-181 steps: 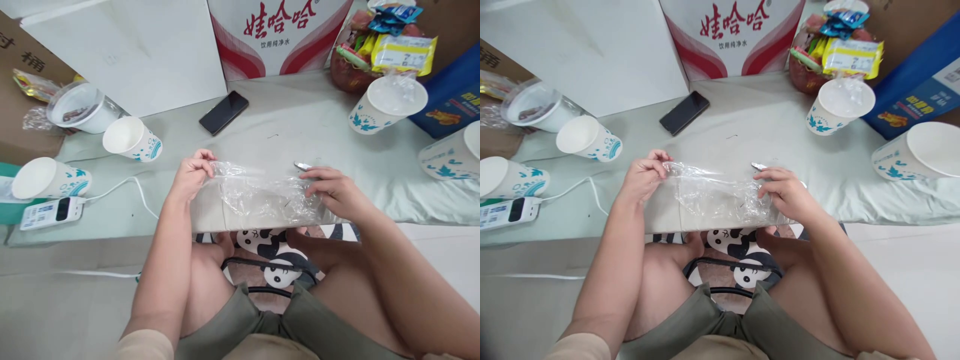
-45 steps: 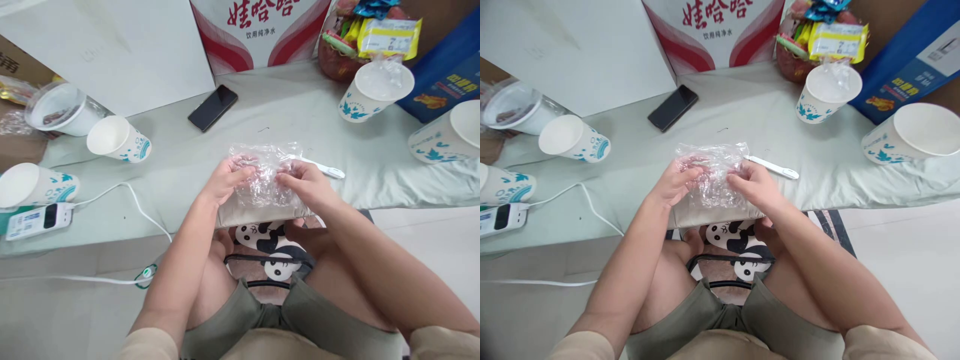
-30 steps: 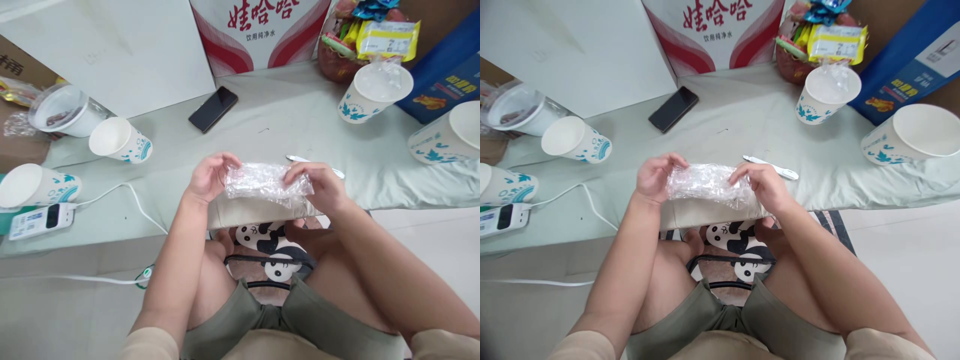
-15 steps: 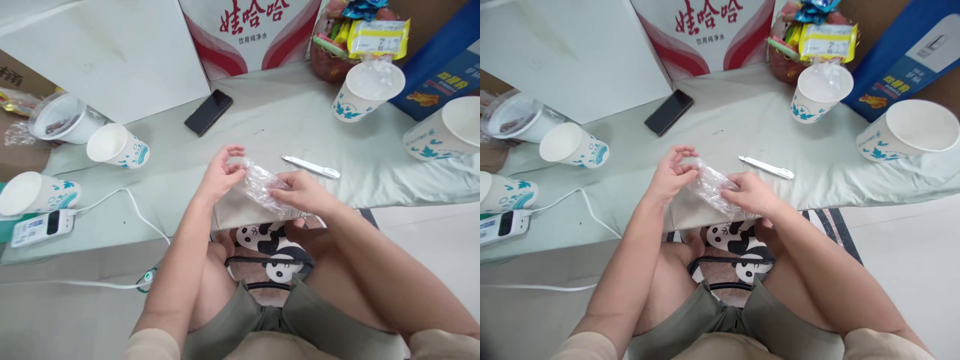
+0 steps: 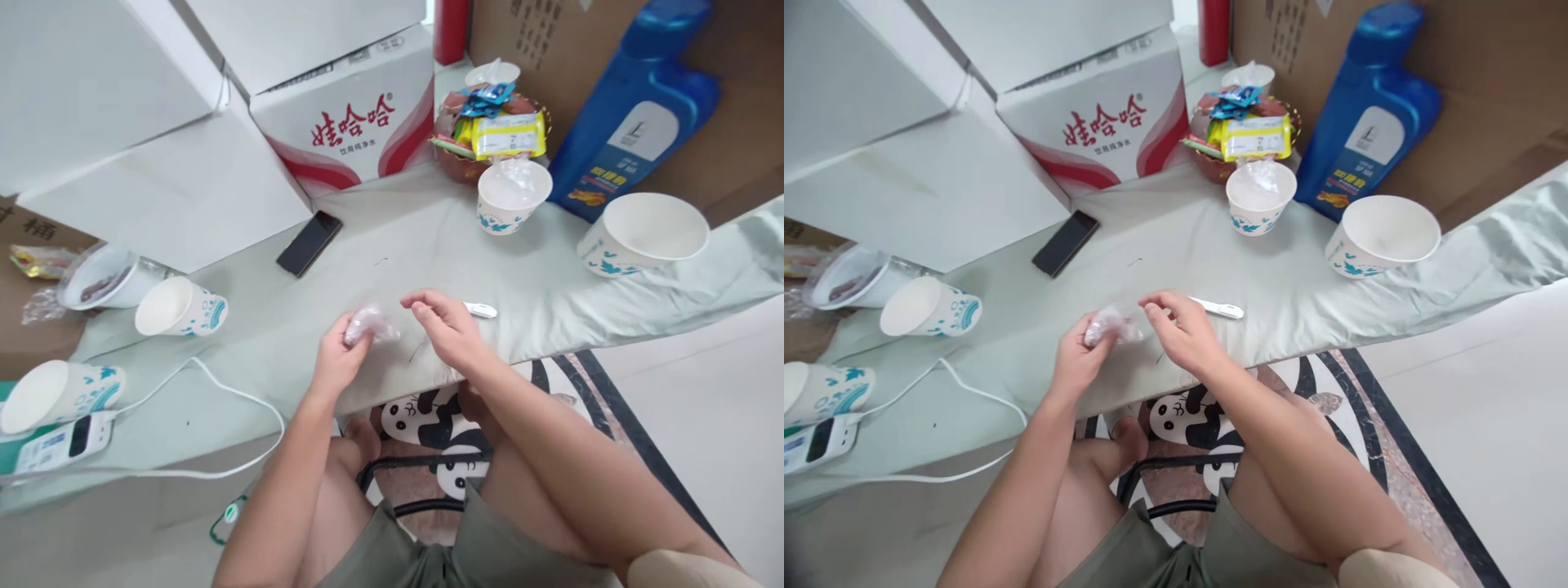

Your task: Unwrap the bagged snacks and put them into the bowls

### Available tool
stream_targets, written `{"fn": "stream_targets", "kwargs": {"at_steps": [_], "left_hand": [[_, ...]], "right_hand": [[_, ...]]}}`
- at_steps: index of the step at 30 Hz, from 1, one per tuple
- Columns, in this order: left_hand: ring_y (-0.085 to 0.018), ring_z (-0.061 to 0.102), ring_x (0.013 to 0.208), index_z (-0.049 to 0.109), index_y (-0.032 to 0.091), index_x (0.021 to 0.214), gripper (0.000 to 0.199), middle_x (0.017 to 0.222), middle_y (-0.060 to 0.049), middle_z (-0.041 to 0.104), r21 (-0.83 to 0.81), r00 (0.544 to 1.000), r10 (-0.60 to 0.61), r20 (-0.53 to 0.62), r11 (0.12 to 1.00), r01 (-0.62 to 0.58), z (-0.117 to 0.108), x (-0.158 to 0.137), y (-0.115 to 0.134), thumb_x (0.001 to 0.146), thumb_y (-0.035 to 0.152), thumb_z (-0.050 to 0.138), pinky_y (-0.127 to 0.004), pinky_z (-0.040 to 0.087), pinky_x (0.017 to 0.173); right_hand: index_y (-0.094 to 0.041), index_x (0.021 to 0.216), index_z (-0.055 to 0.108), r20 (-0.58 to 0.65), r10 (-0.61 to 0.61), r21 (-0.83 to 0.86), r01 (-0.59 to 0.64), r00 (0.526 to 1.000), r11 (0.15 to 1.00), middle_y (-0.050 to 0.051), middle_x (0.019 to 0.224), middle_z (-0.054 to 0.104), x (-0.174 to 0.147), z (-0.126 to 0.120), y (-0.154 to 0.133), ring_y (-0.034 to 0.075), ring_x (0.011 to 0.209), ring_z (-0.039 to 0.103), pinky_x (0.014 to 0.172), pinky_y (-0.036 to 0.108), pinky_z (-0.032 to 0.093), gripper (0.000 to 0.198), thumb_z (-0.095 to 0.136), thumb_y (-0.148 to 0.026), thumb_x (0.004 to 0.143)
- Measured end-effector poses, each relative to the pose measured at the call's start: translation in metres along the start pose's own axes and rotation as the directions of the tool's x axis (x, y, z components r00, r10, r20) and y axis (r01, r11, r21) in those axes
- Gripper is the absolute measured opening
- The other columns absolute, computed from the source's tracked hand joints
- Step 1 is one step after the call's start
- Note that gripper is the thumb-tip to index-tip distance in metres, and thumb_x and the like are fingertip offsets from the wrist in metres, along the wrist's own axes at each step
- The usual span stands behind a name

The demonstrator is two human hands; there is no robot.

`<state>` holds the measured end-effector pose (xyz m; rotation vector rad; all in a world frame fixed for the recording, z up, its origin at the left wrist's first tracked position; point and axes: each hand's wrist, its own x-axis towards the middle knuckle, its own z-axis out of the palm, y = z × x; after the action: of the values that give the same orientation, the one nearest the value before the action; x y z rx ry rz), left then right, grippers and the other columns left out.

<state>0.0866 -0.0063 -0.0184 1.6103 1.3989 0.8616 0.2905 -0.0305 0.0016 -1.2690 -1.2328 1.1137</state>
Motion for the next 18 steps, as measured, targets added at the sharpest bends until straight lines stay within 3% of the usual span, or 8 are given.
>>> {"fn": "stream_targets", "kwargs": {"at_steps": [3,6,7,9,11,14,16,18], "left_hand": [[-0.024,0.057,0.082,0.069,0.037,0.084,0.008,0.085,0.003,0.064,0.067,0.990,0.036,-0.138,0.997,-0.027,-0.005,0.010,0.012,0.078,0.041,0.073,-0.040,0.045,0.075],[-0.022,0.053,0.078,0.063,0.033,0.086,0.014,0.082,0.002,0.058,0.109,0.968,0.109,-0.227,0.990,-0.086,0.010,0.040,0.052,0.078,0.037,0.074,-0.039,0.043,0.074],[-0.021,0.051,0.077,0.059,0.031,0.086,0.019,0.081,0.002,0.056,0.111,0.944,0.179,-0.278,0.982,-0.153,0.021,0.055,0.070,0.075,0.031,0.074,-0.037,0.043,0.072],[-0.018,0.046,0.072,0.049,0.028,0.080,0.025,0.077,0.001,0.048,0.215,0.893,0.373,-0.252,0.921,-0.325,0.050,0.093,0.110,0.073,0.021,0.072,-0.035,0.041,0.070],[-0.019,0.046,0.073,0.042,0.027,0.074,0.029,0.076,0.000,0.045,0.326,0.836,0.534,-0.125,0.818,-0.474,0.084,0.133,0.150,0.073,0.012,0.067,-0.036,0.042,0.075],[-0.029,0.053,0.100,0.048,0.029,0.073,0.029,0.092,-0.007,0.056,0.384,0.815,0.567,0.122,0.730,-0.565,0.136,0.184,0.192,0.072,0.004,0.063,-0.041,0.046,0.087],[-0.032,0.055,0.111,0.055,0.026,0.075,0.030,0.101,-0.008,0.058,0.473,0.811,0.429,0.397,0.662,-0.581,0.161,0.207,0.203,0.067,-0.002,0.061,-0.045,0.044,0.096],[-0.034,0.059,0.112,0.062,0.021,0.071,0.031,0.086,-0.005,0.058,0.508,0.765,0.203,0.611,0.641,-0.575,0.176,0.225,0.202,0.056,-0.006,0.062,-0.047,0.042,0.104]], "right_hand": [[-0.023,0.089,0.064,-0.196,0.053,0.150,-0.023,0.979,0.988,0.002,0.084,0.066,0.002,-0.003,-0.006,0.017,0.083,0.059,0.078,0.032,0.045,0.021,0.049,-0.038,0.092],[-0.024,0.088,0.060,-0.274,0.049,0.270,0.028,0.961,0.962,-0.001,0.079,0.060,0.003,-0.004,-0.010,0.015,0.075,0.054,0.074,0.030,0.043,0.015,0.050,-0.035,0.091],[-0.024,0.087,0.059,-0.295,0.055,0.302,0.038,0.954,0.953,-0.002,0.077,0.058,0.005,-0.004,-0.011,0.015,0.073,0.053,0.073,0.030,0.042,0.014,0.050,-0.034,0.090],[-0.024,0.085,0.057,-0.330,0.103,0.367,0.026,0.938,0.930,-0.003,0.073,0.053,0.008,-0.006,-0.011,0.015,0.070,0.049,0.070,0.030,0.040,0.011,0.050,-0.032,0.088],[-0.024,0.082,0.055,-0.353,0.174,0.428,-0.006,0.919,0.904,-0.004,0.069,0.050,0.013,-0.012,-0.010,0.015,0.068,0.047,0.067,0.029,0.039,0.010,0.050,-0.032,0.085],[-0.024,0.080,0.054,-0.373,0.238,0.471,-0.039,0.897,0.882,-0.004,0.068,0.049,0.020,-0.025,-0.007,0.014,0.067,0.046,0.065,0.029,0.037,0.009,0.050,-0.032,0.082],[-0.024,0.079,0.054,-0.401,0.267,0.487,-0.044,0.876,0.872,-0.004,0.068,0.049,0.023,-0.036,-0.005,0.014,0.067,0.046,0.065,0.029,0.037,0.009,0.051,-0.032,0.081],[-0.024,0.079,0.053,-0.442,0.302,0.521,-0.032,0.845,0.853,-0.004,0.068,0.048,0.025,-0.046,-0.001,0.014,0.068,0.047,0.067,0.029,0.037,0.009,0.051,-0.032,0.081]]}}
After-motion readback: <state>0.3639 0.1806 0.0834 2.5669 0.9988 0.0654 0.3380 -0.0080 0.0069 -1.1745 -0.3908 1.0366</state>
